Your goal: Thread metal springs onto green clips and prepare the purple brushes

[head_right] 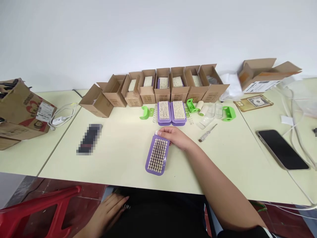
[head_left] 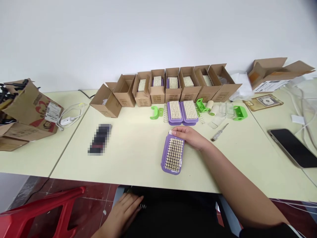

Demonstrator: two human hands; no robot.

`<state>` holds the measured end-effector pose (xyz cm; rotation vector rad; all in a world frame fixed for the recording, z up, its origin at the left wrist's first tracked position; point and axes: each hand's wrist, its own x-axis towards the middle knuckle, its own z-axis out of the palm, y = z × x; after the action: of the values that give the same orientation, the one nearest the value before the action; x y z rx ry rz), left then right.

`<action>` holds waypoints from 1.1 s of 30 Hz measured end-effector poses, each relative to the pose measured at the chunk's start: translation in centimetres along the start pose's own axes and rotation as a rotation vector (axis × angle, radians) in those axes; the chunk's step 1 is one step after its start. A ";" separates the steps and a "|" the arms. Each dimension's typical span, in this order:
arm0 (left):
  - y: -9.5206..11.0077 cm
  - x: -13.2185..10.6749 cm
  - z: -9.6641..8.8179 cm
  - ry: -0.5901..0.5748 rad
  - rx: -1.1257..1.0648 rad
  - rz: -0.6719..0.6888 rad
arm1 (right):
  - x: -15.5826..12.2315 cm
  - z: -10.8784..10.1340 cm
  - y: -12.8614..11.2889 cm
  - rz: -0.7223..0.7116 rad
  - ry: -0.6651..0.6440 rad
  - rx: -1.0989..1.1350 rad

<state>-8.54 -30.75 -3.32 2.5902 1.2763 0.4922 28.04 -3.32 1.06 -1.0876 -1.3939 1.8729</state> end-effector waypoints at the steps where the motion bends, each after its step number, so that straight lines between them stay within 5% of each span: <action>1: 0.4 -0.4 -1.4 0.017 0.000 0.003 | -0.1 0.1 -0.1 0.000 -0.004 -0.006; 4: 0.9 0.7 -5.3 0.077 0.044 -0.016 | -0.3 0.3 -0.4 0.008 -0.029 -0.034; 7: -0.6 5.7 -7.2 0.118 0.098 -0.084 | -0.6 0.6 -0.4 0.010 -0.041 -0.077; 12: -5.3 18.2 -5.4 0.093 0.260 -0.311 | -0.8 1.4 0.1 -0.036 0.029 -0.102; 17: -7.4 26.7 -2.7 0.040 0.223 -0.279 | -0.6 1.9 0.7 -0.053 0.108 -0.086; 22: -7.5 28.2 -1.8 0.070 0.189 -0.305 | -0.6 2.0 0.8 -0.055 0.121 -0.097; 26: -6.5 27.4 -2.0 0.270 0.134 -0.166 | -0.7 2.2 0.6 -0.049 0.122 -0.108; 29: -5.3 27.0 -1.9 0.266 -0.188 -0.047 | -1.0 2.8 0.2 -0.091 0.138 -0.086; 33: -4.6 27.0 -1.3 0.080 -0.859 -0.131 | -1.5 3.8 -0.6 -0.194 0.137 -0.116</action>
<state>3.01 -6.38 1.83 1.7731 0.9450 0.8849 25.56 -6.22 2.51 -1.0732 -1.4861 1.5689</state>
